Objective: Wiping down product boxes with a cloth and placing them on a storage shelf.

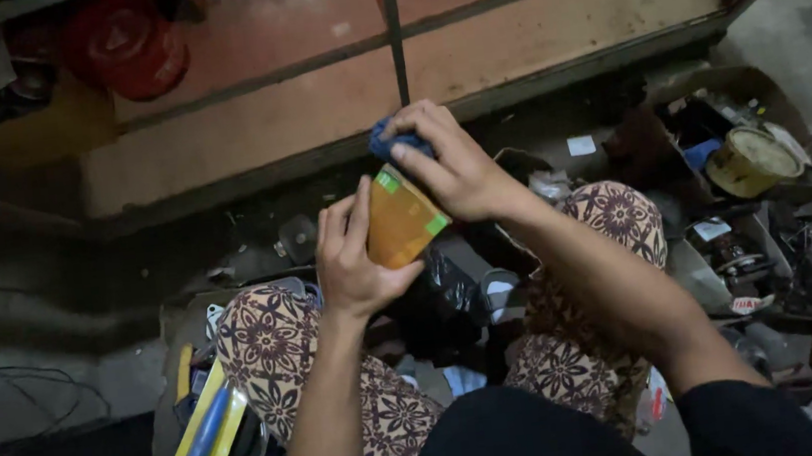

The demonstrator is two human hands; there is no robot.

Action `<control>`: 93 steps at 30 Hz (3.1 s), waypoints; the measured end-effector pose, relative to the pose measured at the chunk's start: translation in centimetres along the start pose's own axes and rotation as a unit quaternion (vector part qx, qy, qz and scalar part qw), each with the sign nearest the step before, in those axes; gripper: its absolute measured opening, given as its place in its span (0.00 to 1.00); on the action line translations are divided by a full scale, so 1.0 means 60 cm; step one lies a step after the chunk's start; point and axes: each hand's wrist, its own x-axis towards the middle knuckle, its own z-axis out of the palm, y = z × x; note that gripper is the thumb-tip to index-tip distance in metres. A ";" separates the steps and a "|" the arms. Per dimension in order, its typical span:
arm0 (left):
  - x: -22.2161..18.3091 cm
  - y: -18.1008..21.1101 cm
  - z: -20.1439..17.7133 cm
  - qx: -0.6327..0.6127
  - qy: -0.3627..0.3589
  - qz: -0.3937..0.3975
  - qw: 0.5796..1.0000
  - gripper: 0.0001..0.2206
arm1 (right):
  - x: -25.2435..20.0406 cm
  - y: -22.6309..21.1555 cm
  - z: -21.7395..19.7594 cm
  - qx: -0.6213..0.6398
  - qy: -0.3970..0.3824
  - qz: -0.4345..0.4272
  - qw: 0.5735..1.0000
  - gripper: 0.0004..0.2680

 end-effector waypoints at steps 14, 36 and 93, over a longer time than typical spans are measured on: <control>-0.015 -0.022 -0.002 -0.030 0.041 -0.013 0.999 0.50 | -0.007 0.056 0.004 0.211 0.016 0.200 0.957 0.09; -0.004 -0.025 -0.027 0.039 0.111 -0.095 0.988 0.62 | -0.004 0.064 -0.002 0.290 -0.013 0.271 0.918 0.30; -0.015 -0.042 0.002 -0.071 0.097 -0.049 0.992 0.42 | -0.025 -0.051 0.041 -0.038 -0.107 -0.086 0.990 0.20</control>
